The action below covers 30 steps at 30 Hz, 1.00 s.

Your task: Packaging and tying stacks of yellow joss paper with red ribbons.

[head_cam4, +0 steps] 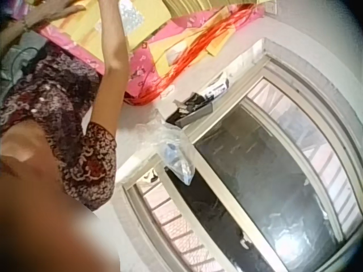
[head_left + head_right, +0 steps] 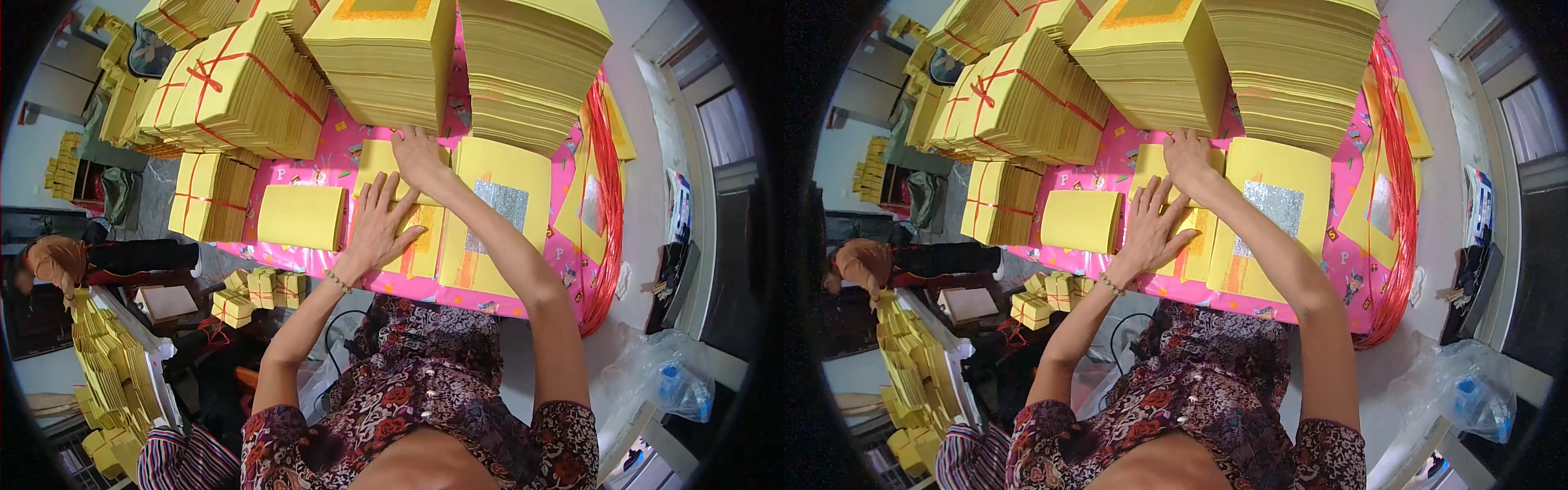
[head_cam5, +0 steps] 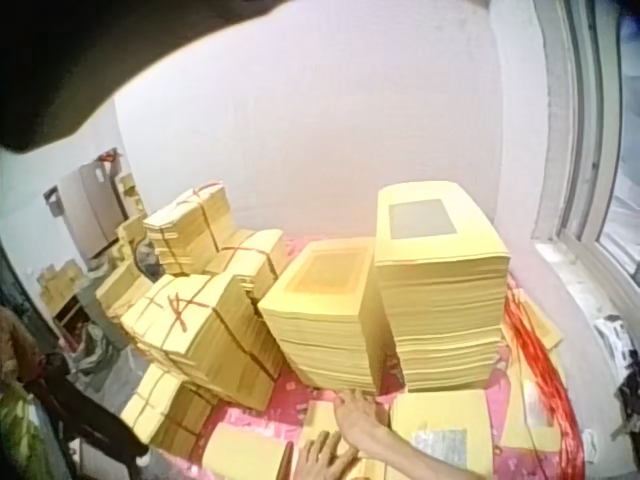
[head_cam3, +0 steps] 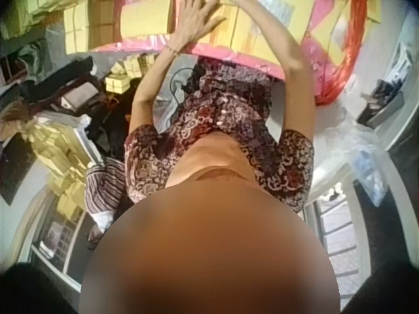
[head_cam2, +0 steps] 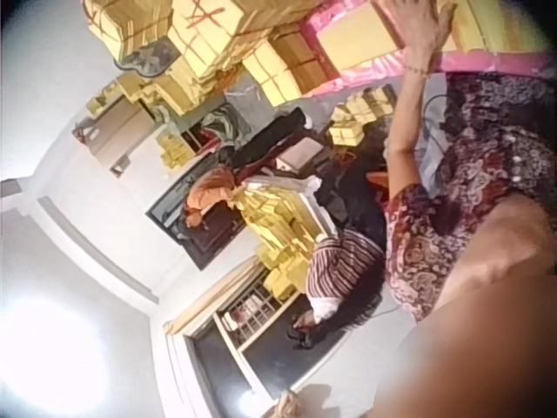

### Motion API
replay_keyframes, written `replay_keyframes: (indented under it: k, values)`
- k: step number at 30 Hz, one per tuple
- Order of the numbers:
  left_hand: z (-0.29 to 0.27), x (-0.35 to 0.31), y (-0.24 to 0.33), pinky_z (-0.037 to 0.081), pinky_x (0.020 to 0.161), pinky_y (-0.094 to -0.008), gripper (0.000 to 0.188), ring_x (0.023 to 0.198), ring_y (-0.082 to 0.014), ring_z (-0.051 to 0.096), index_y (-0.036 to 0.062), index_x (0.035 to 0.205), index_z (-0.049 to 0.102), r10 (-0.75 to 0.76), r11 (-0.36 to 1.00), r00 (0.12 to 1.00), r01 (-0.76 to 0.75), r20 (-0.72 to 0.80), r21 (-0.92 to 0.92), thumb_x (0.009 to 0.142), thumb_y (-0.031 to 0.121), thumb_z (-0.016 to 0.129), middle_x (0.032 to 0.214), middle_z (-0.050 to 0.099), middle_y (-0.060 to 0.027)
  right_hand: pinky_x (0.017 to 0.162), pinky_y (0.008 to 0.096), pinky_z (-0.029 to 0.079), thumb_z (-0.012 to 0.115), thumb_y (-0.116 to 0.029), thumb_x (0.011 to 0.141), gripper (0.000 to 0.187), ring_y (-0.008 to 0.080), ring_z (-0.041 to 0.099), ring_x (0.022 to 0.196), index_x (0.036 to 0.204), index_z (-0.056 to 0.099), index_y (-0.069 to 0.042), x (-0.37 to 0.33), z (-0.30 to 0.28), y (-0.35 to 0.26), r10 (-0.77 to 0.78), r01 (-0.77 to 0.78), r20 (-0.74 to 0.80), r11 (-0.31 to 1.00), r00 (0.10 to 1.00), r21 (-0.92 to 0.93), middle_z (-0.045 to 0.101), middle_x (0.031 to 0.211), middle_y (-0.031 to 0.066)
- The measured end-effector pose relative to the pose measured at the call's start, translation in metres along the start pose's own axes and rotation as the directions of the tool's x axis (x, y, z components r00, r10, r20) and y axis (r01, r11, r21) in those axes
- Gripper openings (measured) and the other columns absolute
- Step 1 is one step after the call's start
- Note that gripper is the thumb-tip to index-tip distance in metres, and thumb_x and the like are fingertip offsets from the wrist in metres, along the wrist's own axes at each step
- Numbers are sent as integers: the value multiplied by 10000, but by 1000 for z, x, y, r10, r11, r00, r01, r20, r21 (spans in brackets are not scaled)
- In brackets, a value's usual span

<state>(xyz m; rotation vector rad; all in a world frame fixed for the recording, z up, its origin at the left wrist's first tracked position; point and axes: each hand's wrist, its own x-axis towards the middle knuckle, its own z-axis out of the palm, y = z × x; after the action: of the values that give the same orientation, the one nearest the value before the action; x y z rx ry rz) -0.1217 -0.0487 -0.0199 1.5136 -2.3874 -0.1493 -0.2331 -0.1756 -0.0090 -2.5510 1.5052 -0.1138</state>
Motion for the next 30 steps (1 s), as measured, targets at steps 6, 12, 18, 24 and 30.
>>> replay_keyframes:
  k: [6, 12, 18, 24, 30]
  values:
    - [-1, -1, -2, 178, 1093, -556, 631, 1332, -434, 240, 191, 1396, 398, 2, 1000, 1000, -2, 11, -29, 873, 525, 511, 1425, 311, -231, 869, 463, 468, 661, -70, 726, 425, 344, 494, 1109, 1117, 513, 7, -1, -2, -1, -10, 10, -9, 1000, 1000, 8, 485, 1168, 181]
    - [-3, -1, 1, 175, 1092, -565, 636, 1329, -450, 232, 185, 1400, 391, -14, 999, 1000, 15, 17, -39, 871, 515, 519, 1416, 318, -238, 866, 459, 474, 632, -57, 740, 400, 347, 494, 1107, 1116, 514, 7, -2, 2, 1, -38, 38, -43, 999, 998, 10, 491, 1168, 183]
    - [-4, -3, 3, 178, 1090, -574, 685, 1337, -463, 209, 176, 1405, 385, -2, 1000, 1000, 3, 26, -26, 847, 541, 539, 1436, 293, -216, 874, 463, 473, 568, -34, 774, 345, 356, 492, 1103, 1111, 515, 11, -2, 1, 2, -37, 38, -27, 999, 999, 30, 492, 1171, 181]
    - [-6, -6, 1, 173, 1091, -588, 726, 1340, -486, 193, 177, 1413, 372, 5, 999, 999, -3, 46, -46, 828, 571, 543, 1429, 301, -248, 838, 451, 482, 568, -28, 768, 344, 353, 503, 1081, 1106, 517, 13, -5, 0, 0, -52, 53, -61, 999, 997, 13, 503, 1144, 188]
    - [-3, -7, -1, 179, 1095, -582, 724, 1347, -487, 181, 177, 1406, 389, 7, 998, 999, -6, 32, -57, 818, 567, 551, 1433, 300, -249, 789, 446, 483, 569, -24, 765, 336, 358, 520, 1025, 1092, 507, 21, -14, -20, 3, -130, 123, -132, 991, 983, -62, 501, 1114, 204]
